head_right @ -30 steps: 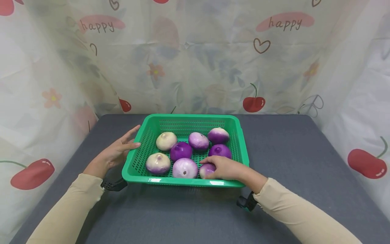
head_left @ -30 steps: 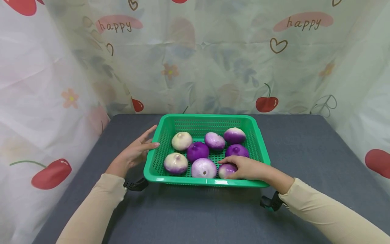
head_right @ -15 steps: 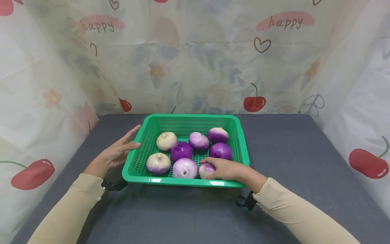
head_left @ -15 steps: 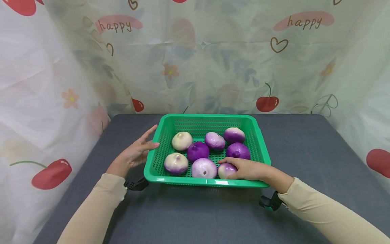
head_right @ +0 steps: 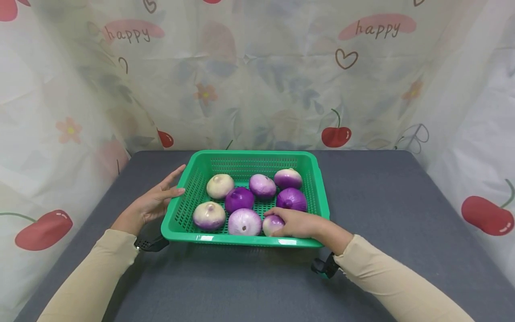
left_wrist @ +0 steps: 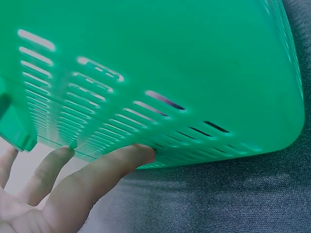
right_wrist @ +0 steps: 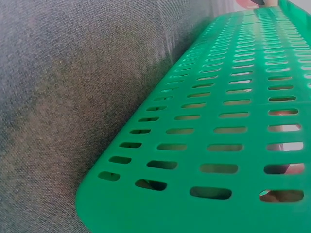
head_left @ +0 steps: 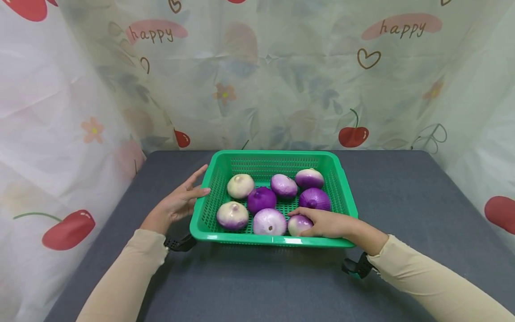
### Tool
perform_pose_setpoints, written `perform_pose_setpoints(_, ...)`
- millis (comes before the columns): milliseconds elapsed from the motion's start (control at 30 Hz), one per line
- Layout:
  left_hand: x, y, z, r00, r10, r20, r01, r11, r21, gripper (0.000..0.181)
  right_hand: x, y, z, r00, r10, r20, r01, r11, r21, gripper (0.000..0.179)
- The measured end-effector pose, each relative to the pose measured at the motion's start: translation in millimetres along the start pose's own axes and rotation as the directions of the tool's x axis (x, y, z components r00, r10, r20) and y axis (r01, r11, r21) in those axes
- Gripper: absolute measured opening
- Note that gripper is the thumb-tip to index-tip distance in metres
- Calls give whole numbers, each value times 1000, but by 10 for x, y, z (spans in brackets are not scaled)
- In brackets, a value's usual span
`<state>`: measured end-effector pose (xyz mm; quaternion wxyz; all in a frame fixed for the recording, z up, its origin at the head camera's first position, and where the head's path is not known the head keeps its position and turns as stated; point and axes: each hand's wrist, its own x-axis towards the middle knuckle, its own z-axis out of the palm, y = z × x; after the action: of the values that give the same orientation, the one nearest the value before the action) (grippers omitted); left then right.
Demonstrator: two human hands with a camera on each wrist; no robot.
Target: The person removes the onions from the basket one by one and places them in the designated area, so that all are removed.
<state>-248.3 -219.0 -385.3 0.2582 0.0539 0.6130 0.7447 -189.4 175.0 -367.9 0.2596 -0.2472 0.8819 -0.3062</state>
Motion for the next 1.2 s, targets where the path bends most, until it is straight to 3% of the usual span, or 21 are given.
perform_pose_setpoints(267, -4, 14, 11, 1000, -3, 2, 3, 1000, -17, 80, -16, -16, -3, 999, -14, -52, 14, 1000, -15, 52)
perform_pose_setpoints(333, -3, 15, 12, 1000, -5, -2, 5, 1000, -18, 80, -31, -23, -10, 997, -13, -79, 14, 1000, 7, 55)
perform_pose_setpoints(433, -4, 21, 21, 1000, -9, -9, 9, 1000, -21, 81, -63, -27, -49, 989, -68, -128, 81, 992, 94, 58)
perform_pose_setpoints(633, -6, 23, 22, 1000, -8, -18, 8, 1000, -19, 81, -199, -60, -290, 948, -217, -235, 275, 928, 251, 58)
perform_pose_setpoints(867, -19, 24, 25, 1000, -7, -19, 7, 1000, -12, 81, -488, -23, -594, 924, -248, -293, 346, 868, 356, 85)
perform_pose_setpoints(967, -24, 27, 28, 1000, -7, -20, 7, 1000, -11, 81, -595, 31, -689, 901, -259, -348, 384, 850, 361, 90)
perform_pose_setpoints(1067, -26, 29, 30, 1000, -6, -20, 6, 1000, -11, 81, -673, 105, -770, 864, -255, -434, 425, 832, 358, 89)
perform_pose_setpoints(1200, -20, 26, 30, 1000, -3, -21, 3, 1000, -8, 81, -744, 242, -868, 811, -166, -561, 432, 817, 382, 85)
